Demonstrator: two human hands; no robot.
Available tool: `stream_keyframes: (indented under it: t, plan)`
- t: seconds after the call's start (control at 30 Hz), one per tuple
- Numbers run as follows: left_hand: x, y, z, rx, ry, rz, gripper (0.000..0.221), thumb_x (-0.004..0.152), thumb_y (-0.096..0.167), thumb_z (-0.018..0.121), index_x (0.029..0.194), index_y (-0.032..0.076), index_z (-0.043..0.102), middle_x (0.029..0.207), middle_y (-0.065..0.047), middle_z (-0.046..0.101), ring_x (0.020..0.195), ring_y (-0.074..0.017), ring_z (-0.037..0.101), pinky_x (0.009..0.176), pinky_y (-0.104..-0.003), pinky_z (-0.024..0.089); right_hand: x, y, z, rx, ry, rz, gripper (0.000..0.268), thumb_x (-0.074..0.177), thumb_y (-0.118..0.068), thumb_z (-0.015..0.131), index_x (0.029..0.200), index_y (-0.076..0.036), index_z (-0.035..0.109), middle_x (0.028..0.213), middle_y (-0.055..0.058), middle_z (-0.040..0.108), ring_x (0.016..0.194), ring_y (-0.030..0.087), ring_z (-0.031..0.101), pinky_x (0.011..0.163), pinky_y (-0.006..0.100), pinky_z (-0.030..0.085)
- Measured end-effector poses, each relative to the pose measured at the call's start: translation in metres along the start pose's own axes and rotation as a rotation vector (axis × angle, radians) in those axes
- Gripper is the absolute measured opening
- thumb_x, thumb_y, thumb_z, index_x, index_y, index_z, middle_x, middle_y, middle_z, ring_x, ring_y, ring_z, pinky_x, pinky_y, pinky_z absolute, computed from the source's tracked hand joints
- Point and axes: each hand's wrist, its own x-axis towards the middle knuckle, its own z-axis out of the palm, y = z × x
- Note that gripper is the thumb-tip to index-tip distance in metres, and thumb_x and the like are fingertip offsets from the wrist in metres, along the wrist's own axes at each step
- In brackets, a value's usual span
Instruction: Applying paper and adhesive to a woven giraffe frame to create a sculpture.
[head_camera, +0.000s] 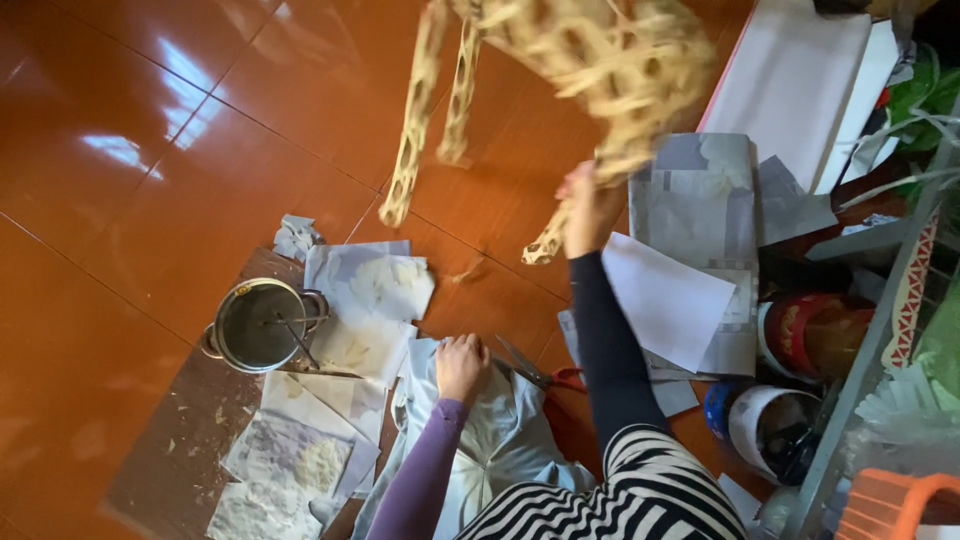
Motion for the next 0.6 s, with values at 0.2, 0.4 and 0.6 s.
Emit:
stream_keyframes:
  t: [0.2,0.4,0.6]
  plan:
    - [0.000,0.007,-0.004,-0.014,-0.023,-0.017,0.020,0.085,0.028,0.065,0.084,0.007,0.068,0.088,-0.013,0.070,0.096,-0.0330,0.064,0.087,-0.049,0.046,0.022,-0.072,-0.054,0.184,0.142,0.068,0.027,0.098,-0.036,0.062,0.095,-0.009,0.056,0.075,0.003,0.058,0.058,0.012,0.055,0.050,0.028,0.047]
    - [-0.002,0.008,-0.007,0.002,-0.048,-0.017,0.021,0.087,0.028,0.065,0.085,0.007,0.067,0.091,-0.013,0.071,0.099,-0.0328,0.064,0.089,-0.048,0.046,0.063,-0.060,-0.112,0.391,0.320,0.172,0.042,0.098,-0.047,0.058,0.081,-0.009,0.049,0.067,0.004,0.051,0.057,0.018,0.051,0.058,0.035,0.049]
    - [-0.001,0.009,-0.007,-0.011,-0.028,-0.023,0.021,0.086,0.027,0.064,0.084,0.007,0.068,0.091,-0.014,0.071,0.099,-0.0328,0.064,0.088,-0.048,0.046,0.144,-0.011,-0.137,0.435,0.290,0.233,0.040,0.096,-0.051,0.056,0.089,-0.012,0.055,0.063,0.003,0.050,0.057,0.019,0.052,0.057,0.034,0.047]
